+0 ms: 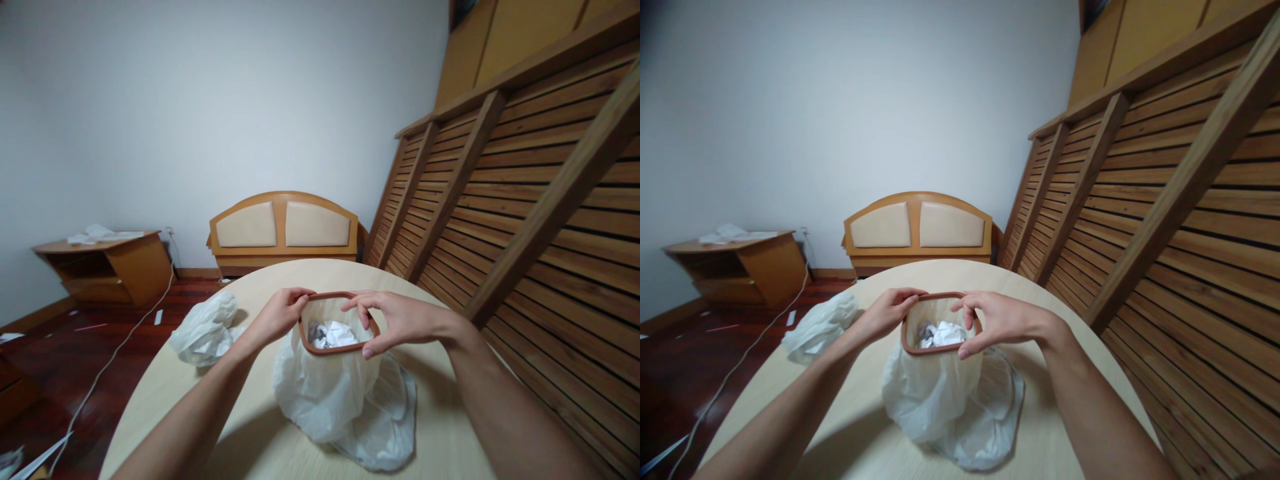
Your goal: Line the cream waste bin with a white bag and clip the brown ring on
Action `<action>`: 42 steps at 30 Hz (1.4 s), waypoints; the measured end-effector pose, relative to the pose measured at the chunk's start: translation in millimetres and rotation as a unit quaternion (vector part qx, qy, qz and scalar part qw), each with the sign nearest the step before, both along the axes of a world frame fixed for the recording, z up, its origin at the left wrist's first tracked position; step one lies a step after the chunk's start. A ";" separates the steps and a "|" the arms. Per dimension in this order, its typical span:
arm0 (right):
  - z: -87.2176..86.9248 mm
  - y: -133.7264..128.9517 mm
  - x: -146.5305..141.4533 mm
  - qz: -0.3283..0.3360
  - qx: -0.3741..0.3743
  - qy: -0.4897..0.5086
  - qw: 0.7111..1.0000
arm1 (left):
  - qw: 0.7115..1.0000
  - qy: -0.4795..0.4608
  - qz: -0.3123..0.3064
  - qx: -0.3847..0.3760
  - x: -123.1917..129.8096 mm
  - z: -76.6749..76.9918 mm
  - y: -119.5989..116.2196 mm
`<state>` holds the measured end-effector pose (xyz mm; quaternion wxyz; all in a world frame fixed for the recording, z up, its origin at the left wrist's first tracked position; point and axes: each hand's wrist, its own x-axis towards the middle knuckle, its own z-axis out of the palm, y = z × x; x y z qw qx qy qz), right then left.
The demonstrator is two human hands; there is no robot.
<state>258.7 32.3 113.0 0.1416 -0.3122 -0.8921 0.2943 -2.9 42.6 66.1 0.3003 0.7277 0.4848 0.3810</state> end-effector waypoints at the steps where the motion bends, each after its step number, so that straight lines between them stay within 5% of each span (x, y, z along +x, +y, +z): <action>1: 0.7 0.2 0.6 -0.001 0.000 0.001 1.000 | 1.000 0.003 0.000 0.001 0.0 0.1 0.0; 16: 0.3 2.2 5.0 0.039 0.013 0.002 0.999 | 1.000 0.004 0.013 -0.004 5.7 -1.4 -1.2; 24: -9.8 5.9 8.9 -0.004 0.008 -0.020 1.000 | 0.999 0.051 0.003 -0.014 3.8 -3.5 -1.1; 28: -7.6 3.2 6.5 -0.010 0.014 -0.041 0.999 | 0.992 0.077 0.020 0.100 0.7 7.9 -17.4; 32: -5.9 1.5 4.4 -0.015 -0.004 -0.040 0.999 | 0.964 0.149 -0.158 0.155 2.3 28.5 -46.1; 35: -4.7 1.0 4.9 -0.020 -0.008 -0.046 0.999 | 0.936 0.200 -0.235 0.170 8.6 39.3 -62.3; 38: -3.3 0.9 6.8 -0.009 -0.011 -0.032 0.999 | 0.916 0.278 -0.240 0.163 14.1 39.9 -67.5; 42: -6.1 6.2 11.2 -0.031 0.013 0.017 0.999 | 0.921 0.306 -0.148 0.192 13.6 30.0 -57.5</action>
